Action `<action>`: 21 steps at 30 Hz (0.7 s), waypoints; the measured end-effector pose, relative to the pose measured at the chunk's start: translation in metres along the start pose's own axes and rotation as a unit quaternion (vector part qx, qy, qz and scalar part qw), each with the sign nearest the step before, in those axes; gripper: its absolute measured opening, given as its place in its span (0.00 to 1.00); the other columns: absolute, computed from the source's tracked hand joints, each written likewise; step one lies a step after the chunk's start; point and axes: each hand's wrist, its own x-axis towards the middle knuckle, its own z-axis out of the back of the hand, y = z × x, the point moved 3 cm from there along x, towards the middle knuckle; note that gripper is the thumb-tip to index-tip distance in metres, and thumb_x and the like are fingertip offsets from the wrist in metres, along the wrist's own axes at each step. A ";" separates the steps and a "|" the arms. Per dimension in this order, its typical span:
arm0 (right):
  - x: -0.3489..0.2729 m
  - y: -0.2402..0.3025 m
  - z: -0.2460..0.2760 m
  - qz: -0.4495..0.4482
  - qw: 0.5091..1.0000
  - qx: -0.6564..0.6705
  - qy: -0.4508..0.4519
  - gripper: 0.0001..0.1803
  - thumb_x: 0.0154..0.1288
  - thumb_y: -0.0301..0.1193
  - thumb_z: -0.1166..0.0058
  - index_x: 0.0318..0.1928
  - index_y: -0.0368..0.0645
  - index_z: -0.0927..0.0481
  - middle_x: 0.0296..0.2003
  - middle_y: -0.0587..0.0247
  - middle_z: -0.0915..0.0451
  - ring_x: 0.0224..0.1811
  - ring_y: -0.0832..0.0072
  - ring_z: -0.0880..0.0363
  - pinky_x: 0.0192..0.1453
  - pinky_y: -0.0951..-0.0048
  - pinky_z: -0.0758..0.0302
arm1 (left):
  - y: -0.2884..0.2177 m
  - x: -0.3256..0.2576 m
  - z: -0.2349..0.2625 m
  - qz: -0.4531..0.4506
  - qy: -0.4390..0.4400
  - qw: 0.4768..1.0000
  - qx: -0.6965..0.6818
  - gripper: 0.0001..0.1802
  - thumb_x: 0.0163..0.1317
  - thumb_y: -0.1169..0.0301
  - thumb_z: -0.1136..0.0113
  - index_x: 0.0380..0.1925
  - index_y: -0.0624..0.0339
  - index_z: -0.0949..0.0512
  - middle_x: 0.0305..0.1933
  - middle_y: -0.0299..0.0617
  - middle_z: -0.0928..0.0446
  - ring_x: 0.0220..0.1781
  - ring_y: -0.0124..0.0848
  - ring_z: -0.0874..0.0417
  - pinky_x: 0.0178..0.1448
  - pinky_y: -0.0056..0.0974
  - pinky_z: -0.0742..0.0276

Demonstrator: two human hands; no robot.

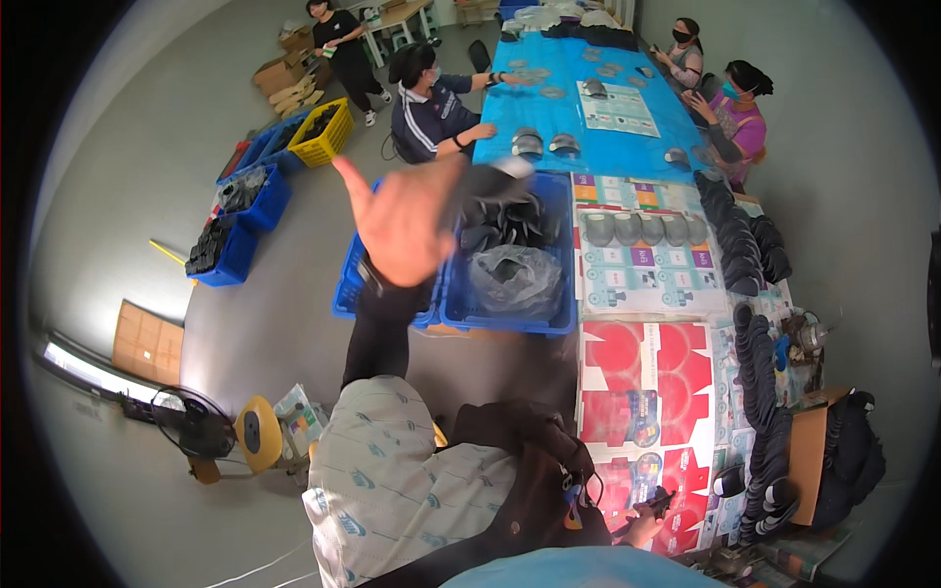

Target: The worker uses a handheld grinding tool to polish the edges of metal shoe toe caps at a workstation.

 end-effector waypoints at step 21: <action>-0.031 -0.046 0.027 -0.041 0.998 0.039 -0.007 0.18 0.49 0.22 0.46 0.45 0.35 0.22 0.35 0.61 0.21 0.29 0.72 0.22 0.20 0.78 0.28 | -0.312 -0.327 -0.162 -0.120 0.683 0.548 -0.469 0.21 0.66 0.54 0.47 0.39 0.61 0.17 0.35 0.58 0.17 0.37 0.55 0.15 0.45 0.54 0.22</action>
